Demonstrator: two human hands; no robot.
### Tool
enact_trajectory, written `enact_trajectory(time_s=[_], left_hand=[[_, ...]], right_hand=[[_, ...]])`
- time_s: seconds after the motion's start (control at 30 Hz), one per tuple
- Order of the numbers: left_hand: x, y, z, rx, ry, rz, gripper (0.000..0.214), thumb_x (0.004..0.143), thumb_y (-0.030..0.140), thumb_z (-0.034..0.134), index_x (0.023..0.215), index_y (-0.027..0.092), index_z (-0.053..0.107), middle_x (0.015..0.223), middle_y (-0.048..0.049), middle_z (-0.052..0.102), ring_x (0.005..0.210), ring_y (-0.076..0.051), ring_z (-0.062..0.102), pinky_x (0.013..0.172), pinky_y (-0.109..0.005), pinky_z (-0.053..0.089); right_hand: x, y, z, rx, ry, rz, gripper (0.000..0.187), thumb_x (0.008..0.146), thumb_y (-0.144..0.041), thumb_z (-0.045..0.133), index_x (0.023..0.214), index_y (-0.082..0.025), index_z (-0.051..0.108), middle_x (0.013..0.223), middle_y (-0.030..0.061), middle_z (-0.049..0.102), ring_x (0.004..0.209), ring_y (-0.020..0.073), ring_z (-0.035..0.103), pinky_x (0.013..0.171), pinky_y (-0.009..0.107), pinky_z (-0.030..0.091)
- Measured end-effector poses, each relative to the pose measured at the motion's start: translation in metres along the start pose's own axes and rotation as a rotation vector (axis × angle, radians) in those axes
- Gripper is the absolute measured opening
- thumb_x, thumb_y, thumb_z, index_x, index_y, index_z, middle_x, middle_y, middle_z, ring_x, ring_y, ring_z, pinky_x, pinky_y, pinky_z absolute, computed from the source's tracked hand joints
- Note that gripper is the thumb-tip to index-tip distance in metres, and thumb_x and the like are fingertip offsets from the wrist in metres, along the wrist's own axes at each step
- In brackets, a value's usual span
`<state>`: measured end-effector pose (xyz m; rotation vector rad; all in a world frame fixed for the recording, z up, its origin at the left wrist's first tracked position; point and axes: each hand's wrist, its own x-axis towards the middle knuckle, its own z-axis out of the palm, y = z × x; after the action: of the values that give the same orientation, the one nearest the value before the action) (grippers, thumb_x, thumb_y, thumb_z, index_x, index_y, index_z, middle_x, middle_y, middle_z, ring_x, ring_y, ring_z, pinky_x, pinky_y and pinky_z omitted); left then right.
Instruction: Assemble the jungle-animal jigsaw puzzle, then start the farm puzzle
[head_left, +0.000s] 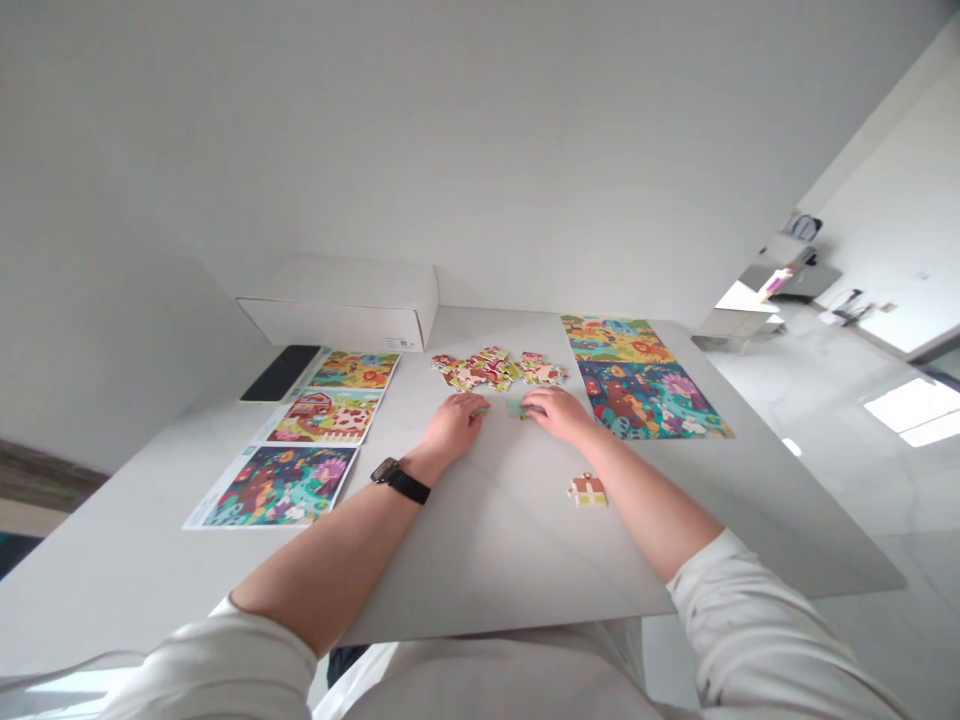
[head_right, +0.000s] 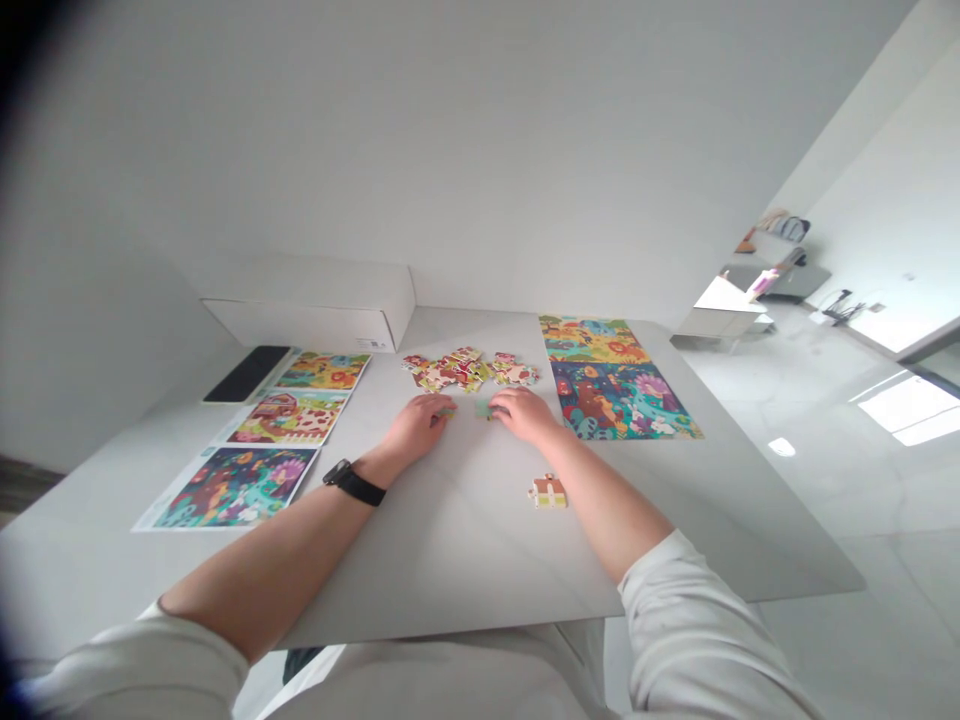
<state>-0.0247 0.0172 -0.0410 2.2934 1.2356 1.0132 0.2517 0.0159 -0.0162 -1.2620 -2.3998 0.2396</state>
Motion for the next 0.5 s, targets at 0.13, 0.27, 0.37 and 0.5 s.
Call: enact_trajectory(time_s=[0.13, 0.27, 0.37, 0.5], left_hand=[[0.002, 0.003, -0.002, 0.005, 0.014, -0.012, 0.03, 0.081, 0.013, 0.058, 0.101, 0.021, 0.079, 0.119, -0.0138, 0.079, 0.117, -0.034, 0.07, 0.111, -0.054, 0.052], [-0.001, 0.015, -0.011, -0.008, 0.086, 0.066, 0.04, 0.08, 0.005, 0.05, 0.103, 0.021, 0.079, 0.124, -0.0106, 0.077, 0.122, -0.029, 0.068, 0.112, -0.049, 0.052], [-0.005, 0.025, -0.014, -0.1, 0.129, 0.13, 0.044, 0.076, 0.0, 0.045, 0.097, 0.021, 0.077, 0.108, -0.0065, 0.078, 0.108, -0.021, 0.071, 0.104, -0.039, 0.055], [-0.007, 0.034, -0.009, -0.239, 0.146, 0.027, 0.039, 0.076, 0.002, 0.045, 0.096, 0.019, 0.074, 0.086, -0.003, 0.074, 0.079, -0.016, 0.068, 0.076, -0.028, 0.055]], right_hand=[[-0.002, -0.004, 0.003, -0.012, 0.026, 0.003, 0.022, 0.094, -0.017, 0.072, 0.113, -0.023, 0.081, 0.124, 0.0107, 0.079, 0.116, 0.0261, 0.072, 0.108, 0.042, 0.052], [-0.003, -0.004, 0.003, 0.008, 0.042, 0.022, 0.027, 0.094, -0.013, 0.068, 0.116, -0.023, 0.08, 0.128, 0.0103, 0.078, 0.119, 0.0258, 0.071, 0.109, 0.042, 0.052], [-0.002, 0.002, -0.02, 0.054, 0.097, 0.155, 0.04, 0.093, -0.008, 0.062, 0.125, -0.026, 0.077, 0.125, 0.0078, 0.079, 0.112, 0.0241, 0.074, 0.102, 0.039, 0.056], [0.003, 0.017, -0.084, 0.148, 0.417, 0.315, 0.037, 0.096, -0.017, 0.056, 0.128, -0.022, 0.073, 0.105, 0.0063, 0.083, 0.094, 0.0224, 0.077, 0.095, 0.038, 0.058]])
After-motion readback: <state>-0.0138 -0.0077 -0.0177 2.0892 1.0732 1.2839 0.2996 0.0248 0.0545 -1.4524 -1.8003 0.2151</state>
